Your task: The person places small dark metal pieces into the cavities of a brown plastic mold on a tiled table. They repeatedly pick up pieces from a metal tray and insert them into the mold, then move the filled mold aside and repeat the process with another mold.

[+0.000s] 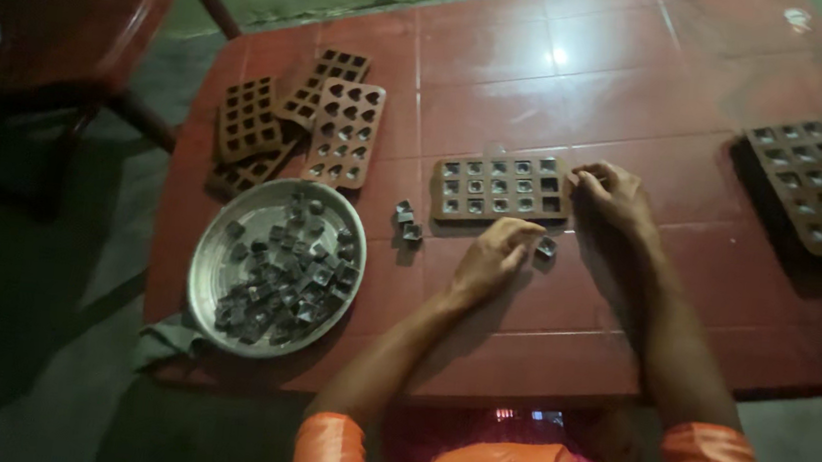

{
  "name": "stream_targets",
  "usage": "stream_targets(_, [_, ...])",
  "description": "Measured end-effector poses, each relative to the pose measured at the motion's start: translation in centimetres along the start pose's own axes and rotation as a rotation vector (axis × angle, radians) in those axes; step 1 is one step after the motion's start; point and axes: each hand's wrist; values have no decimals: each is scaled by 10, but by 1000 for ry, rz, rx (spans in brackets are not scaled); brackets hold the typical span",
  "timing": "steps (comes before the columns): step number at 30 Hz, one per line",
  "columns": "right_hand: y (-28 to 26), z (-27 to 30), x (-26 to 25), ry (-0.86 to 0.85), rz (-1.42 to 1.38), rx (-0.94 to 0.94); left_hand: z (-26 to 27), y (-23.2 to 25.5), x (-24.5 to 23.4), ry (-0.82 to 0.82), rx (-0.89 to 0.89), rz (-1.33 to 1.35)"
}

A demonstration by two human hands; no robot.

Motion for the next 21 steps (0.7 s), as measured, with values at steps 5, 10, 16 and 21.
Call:
stream_targets(5, [3,0,2,5,-6,5,-5,-14,-3,-183,50,-93])
stream_targets(10, [9,-4,-1,-29,1,-64,1,-19,5,-203,220,-367])
stream_targets(16, [-3,2,-8,-69,1,-87,2,-15,7,-226,108,-361])
stream_targets(21, [-15,8,-13,-78,7,-34,2,-13,7,-194,18,-193])
Point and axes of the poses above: each hand's wrist, its own z-axis away from the middle knuckle, its own x-axis out of the palm, y = z × x, and after that the axes turned 12 degrees about x, right-handed
